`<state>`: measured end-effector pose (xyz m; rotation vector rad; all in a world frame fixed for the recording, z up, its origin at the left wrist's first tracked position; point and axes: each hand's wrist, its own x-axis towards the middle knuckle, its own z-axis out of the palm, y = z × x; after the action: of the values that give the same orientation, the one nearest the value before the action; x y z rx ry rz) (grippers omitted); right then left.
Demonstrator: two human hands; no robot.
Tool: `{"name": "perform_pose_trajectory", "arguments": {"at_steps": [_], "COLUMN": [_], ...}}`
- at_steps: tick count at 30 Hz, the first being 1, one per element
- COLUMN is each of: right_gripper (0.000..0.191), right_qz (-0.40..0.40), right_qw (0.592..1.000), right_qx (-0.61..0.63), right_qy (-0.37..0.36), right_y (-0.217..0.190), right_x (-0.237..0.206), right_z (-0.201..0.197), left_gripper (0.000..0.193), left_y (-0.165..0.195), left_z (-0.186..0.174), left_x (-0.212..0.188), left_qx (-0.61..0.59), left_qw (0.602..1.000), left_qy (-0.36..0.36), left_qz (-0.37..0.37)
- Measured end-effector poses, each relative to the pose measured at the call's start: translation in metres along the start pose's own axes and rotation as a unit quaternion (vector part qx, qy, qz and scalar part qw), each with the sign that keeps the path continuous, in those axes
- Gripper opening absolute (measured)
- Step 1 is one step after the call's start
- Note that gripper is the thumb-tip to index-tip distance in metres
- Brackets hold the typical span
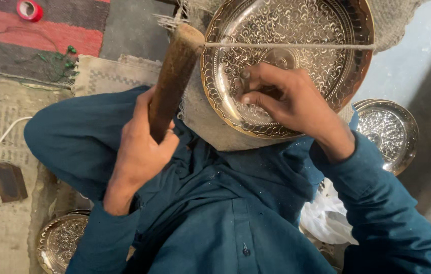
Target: The person sits cross-legged on the floor with an ornate brass plate resting on their lap and repeatedly taps a small punch held against the plate's surface using a wooden mallet, working the decorative pattern. They occasionally reposition the plate and adjust a cord stretched across it before resuming tapping.
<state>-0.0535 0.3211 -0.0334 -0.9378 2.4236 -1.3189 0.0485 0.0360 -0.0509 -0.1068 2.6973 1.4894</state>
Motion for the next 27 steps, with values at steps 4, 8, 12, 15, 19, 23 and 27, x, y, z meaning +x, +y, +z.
{"name": "perform_pose_trajectory", "arguments": {"at_steps": [4,8,12,15,19,23,27], "right_gripper": [0.03,0.027,0.026,0.029,0.021,0.027,0.02], "right_qz": [0.004,-0.009,-0.006,-0.015,-0.023,-0.015,-0.01], "right_qw": [1.0,1.0,1.0,1.0,1.0,1.0,1.0], "right_qx": [0.017,0.011,0.017,0.014,-0.011,0.0,-0.007], "right_qy": [-0.007,0.0,0.004,0.004,-0.004,-0.006,-0.006], "right_y": [-0.001,0.001,0.006,0.01,0.017,0.021,0.02], "right_x": [0.001,0.001,0.001,0.0,0.0,0.0,0.001], "right_z": [0.001,0.002,0.003,0.004,0.005,0.006,0.005], "left_gripper": [0.071,0.072,0.073,0.069,0.082,0.085,0.082], "left_y": [0.003,0.01,0.021,0.029,0.037,0.042,0.043], "left_z": [0.007,-0.001,-0.009,-0.009,-0.017,-0.02,-0.022], "left_x": [0.001,0.009,0.019,0.025,0.031,0.032,0.032], "left_qx": [-0.01,0.086,0.094,-0.017,0.142,0.187,0.327], "left_qw": [0.999,0.983,0.974,0.999,0.965,0.957,0.935], "left_qy": [0.008,0.044,0.065,0.034,0.029,0.021,0.018], "left_qz": [0.033,0.153,0.195,-0.005,0.219,0.221,0.134]}}
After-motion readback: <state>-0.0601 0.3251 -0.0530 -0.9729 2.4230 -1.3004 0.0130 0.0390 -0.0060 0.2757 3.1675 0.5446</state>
